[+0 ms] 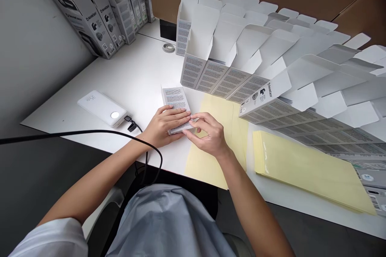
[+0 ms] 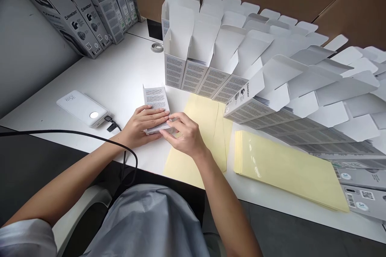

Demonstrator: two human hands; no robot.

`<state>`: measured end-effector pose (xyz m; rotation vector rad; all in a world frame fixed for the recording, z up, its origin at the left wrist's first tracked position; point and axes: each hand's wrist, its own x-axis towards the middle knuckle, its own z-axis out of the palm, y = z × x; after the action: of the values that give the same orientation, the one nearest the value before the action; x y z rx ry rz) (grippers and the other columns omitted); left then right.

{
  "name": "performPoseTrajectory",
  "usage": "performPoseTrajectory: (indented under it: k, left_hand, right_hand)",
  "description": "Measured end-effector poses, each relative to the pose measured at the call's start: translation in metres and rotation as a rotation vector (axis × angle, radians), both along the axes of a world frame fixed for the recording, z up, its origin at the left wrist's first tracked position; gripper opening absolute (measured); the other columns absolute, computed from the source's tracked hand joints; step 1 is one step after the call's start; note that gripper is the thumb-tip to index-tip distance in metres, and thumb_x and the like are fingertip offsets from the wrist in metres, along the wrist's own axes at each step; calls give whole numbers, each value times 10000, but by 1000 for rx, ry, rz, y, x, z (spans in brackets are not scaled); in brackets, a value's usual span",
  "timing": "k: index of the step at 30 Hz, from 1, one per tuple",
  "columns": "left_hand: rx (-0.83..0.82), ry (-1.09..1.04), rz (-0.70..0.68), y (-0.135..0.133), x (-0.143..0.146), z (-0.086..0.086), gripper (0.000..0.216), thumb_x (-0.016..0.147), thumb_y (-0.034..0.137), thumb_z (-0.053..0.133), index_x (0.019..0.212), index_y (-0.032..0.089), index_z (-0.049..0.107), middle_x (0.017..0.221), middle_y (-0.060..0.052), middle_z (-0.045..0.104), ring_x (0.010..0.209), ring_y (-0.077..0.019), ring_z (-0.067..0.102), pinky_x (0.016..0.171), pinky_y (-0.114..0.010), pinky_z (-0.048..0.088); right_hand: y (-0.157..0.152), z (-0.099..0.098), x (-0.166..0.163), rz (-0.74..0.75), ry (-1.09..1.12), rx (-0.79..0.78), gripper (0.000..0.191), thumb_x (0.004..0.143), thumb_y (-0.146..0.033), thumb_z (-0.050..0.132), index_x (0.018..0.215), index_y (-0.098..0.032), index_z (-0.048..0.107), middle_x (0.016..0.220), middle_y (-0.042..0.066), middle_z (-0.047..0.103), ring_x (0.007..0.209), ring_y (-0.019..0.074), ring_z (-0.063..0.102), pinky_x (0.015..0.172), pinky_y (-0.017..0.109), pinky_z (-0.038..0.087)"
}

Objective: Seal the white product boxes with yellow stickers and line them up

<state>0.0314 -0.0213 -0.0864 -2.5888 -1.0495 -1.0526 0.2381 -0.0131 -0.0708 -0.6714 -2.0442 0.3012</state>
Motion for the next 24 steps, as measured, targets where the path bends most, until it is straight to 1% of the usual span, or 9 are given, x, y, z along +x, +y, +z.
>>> performPoseTrajectory:
  k: [4, 7, 11, 13, 16, 18, 21, 24]
  left_hand:
    - [6, -4, 0, 0, -1, -1, 409, 888, 413, 602, 1248, 220, 624, 1297, 18, 595, 1264, -77, 551, 1173, -257, 289]
    - [5, 4, -4, 1, -1, -2, 432, 887, 410, 601, 1281, 233, 609, 1297, 11, 595, 1274, -77, 547, 1190, -256, 285]
    - [-10, 2, -21, 1, -3, -4, 470, 881, 409, 608, 1321, 246, 585, 1313, 5, 584, 1288, -89, 542, 1198, -272, 295]
    - [-47, -2, -22, 0, -4, -6, 474, 884, 417, 601, 1326, 246, 586, 1316, -1, 580, 1296, -99, 540, 1196, -285, 306]
    - [-140, -3, -12, 0, -5, -7, 467, 894, 452, 580, 1317, 256, 601, 1309, -14, 581, 1298, -109, 543, 1196, -304, 321]
    - [-188, -12, -4, -1, -5, -7, 468, 889, 471, 585, 1305, 259, 611, 1306, -17, 582, 1296, -113, 547, 1195, -311, 326]
    - [-204, -28, 4, -1, -4, -7, 476, 878, 486, 599, 1298, 262, 615, 1301, -19, 585, 1291, -114, 552, 1193, -315, 328]
    - [-187, -24, 6, -1, -3, -7, 489, 875, 494, 604, 1301, 255, 612, 1297, -21, 587, 1288, -110, 553, 1186, -307, 328]
  right_hand:
    - [1, 0, -5, -15, 8, -11, 215, 775, -250, 772, 788, -173, 572, 935, 93, 630, 698, 136, 624, 594, 265, 560]
    - [0, 0, -9, -48, 11, 15, 253, 784, -297, 764, 771, -187, 536, 903, 89, 621, 752, 163, 642, 608, 281, 567]
    - [-2, -1, -12, -99, -23, 18, 277, 799, -363, 743, 763, -203, 520, 888, 93, 631, 710, 165, 633, 578, 293, 553]
    - [-1, -2, -12, -110, -51, -3, 297, 804, -392, 738, 744, -206, 514, 875, 93, 632, 695, 166, 627, 575, 299, 549]
    - [1, -1, -8, -61, -49, -57, 310, 823, -414, 728, 731, -196, 526, 892, 92, 627, 668, 148, 601, 581, 296, 538]
    - [2, 0, -5, 0, -26, -90, 287, 838, -381, 725, 739, -181, 544, 930, 90, 623, 601, 108, 546, 552, 277, 511]
    - [3, 3, 0, 70, -17, -161, 212, 858, -313, 706, 782, -168, 572, 978, 79, 615, 530, 62, 458, 515, 261, 477]
    - [3, 5, 3, 99, -4, -225, 152, 869, -274, 676, 816, -166, 583, 1005, 78, 613, 534, 57, 462, 539, 271, 487]
